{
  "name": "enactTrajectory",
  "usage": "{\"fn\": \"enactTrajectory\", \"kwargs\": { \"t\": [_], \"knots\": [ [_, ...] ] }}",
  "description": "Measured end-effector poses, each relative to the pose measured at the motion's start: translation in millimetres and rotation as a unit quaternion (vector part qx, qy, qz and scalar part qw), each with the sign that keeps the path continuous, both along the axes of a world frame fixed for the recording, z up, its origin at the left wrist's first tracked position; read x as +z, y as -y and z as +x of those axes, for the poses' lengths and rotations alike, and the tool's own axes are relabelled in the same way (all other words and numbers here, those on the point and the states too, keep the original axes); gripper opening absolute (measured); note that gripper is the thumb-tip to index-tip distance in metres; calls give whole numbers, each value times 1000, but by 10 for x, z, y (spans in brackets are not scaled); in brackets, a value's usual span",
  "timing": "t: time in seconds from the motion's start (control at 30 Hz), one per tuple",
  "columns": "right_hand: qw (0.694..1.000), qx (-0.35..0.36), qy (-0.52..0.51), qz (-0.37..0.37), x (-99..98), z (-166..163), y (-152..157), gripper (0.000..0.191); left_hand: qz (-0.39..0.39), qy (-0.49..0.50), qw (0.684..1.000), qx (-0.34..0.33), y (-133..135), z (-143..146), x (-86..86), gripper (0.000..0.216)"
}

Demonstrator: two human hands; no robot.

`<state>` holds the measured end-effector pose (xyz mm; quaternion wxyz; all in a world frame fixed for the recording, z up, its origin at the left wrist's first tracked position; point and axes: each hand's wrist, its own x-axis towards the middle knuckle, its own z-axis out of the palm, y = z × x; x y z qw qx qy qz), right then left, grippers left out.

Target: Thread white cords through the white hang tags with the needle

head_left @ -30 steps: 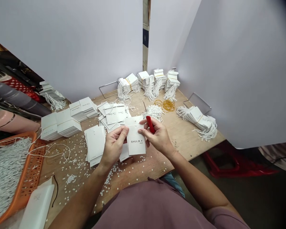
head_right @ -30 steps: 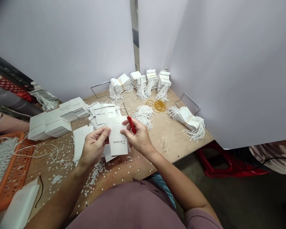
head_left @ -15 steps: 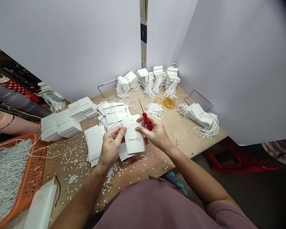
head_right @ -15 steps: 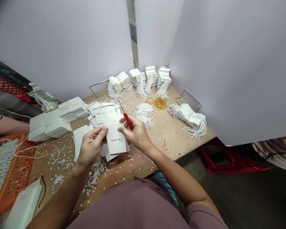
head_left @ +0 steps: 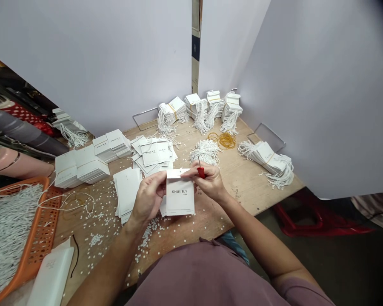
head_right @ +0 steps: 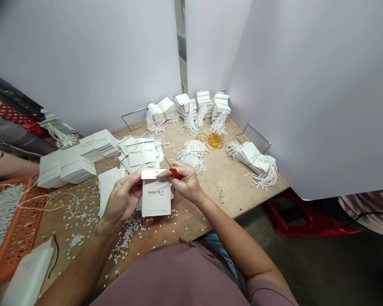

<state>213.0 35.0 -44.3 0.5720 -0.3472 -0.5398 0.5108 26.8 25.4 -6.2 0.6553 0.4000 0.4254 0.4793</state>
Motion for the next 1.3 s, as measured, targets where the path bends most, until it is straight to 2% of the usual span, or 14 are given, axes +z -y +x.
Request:
{"fn": "enactTrajectory", "kwargs": {
  "t": [0.1, 0.2, 0.3, 0.47, 0.6, 0.73, 0.83, 1.0, 1.07, 1.17, 1.23, 1.3],
  "knots": [
    [999, -1, 35, 33, -27, -24, 21, 15, -6, 0, 1000, 15, -16, 26, -71, 24],
    [998, 14, 29, -46, -21, -93, 64, 22, 23, -51, 997, 52, -11, 78, -150, 19],
    [993, 16, 33, -116, -64, -123, 71, 29, 54, -94, 992, 61, 0, 75, -195, 21],
    [986, -83, -4, -146, -183, 183, 9, 39, 65, -65, 986, 139, -57, -105, -205, 18],
    [992, -94, -14, -81, -46, 371, 109, 42, 46, -102, 988, 106, -57, -125, -243, 20],
    [992, -113, 60, 13, 83, 224, 334, 29, 42, -119, 990, 67, 1, 30, -310, 23],
    [986, -122, 91, 70, 3, 100, 435, 19, 47, -121, 991, 42, 27, 134, -342, 23],
    [968, -183, 147, 84, -188, 79, 504, 21, 61, -122, 990, 26, 139, 307, -324, 21],
    [971, -194, 125, 61, -230, 125, 546, 23, 62, -112, 992, -19, 180, 372, -296, 21],
    [976, -212, 8, -58, -277, 279, 624, 21, 78, -132, 980, -129, 82, 386, -283, 25],
    [955, -245, -67, -153, -294, 431, 668, 26, 126, -210, 956, -162, -121, 339, -329, 24],
    [936, -263, -111, -206, -289, 582, 697, 34, 209, -320, 911, -158, -397, 288, -426, 16]
  ]
}}
